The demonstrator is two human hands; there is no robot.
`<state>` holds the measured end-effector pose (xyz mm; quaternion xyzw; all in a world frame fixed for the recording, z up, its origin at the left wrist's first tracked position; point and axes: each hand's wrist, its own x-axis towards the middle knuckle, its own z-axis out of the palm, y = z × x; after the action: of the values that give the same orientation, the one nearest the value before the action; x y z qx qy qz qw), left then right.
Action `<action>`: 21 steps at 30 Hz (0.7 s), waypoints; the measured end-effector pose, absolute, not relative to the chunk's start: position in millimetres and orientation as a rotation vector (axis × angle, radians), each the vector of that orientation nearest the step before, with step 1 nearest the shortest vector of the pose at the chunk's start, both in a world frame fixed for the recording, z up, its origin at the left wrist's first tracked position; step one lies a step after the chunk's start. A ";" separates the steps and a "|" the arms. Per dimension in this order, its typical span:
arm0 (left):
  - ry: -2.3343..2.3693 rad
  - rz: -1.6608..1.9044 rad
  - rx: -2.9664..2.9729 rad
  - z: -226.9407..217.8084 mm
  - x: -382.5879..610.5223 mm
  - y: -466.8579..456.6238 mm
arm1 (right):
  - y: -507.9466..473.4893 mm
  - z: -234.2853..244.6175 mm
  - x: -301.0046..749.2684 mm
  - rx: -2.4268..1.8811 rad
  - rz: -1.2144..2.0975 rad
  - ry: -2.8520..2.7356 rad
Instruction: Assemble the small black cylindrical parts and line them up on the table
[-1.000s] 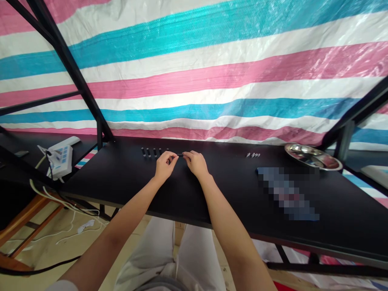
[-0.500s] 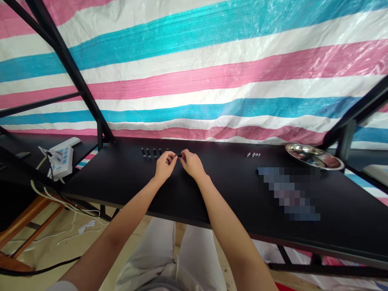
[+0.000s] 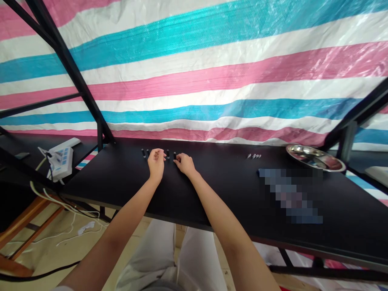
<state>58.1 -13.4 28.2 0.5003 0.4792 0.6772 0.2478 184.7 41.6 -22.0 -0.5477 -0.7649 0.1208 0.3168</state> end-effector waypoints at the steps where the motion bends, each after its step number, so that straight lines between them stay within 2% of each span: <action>1: 1.303 1.848 1.343 28.4 57.6 -13.0 | 43.6 -21.4 183.1 -1.457 0.318 -2.018; 16: 1.291 1.820 1.351 24.6 56.6 -10.1 | 54.9 -21.7 179.2 -1.545 0.372 -1.932; 21: 1.356 1.764 1.528 22.1 56.8 -11.0 | 45.3 -20.4 183.0 -1.511 0.289 -1.986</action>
<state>56.8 -11.0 22.1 0.5522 0.4903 0.6376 0.2194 183.0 45.3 -20.4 -0.5719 -0.7517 0.1094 0.3097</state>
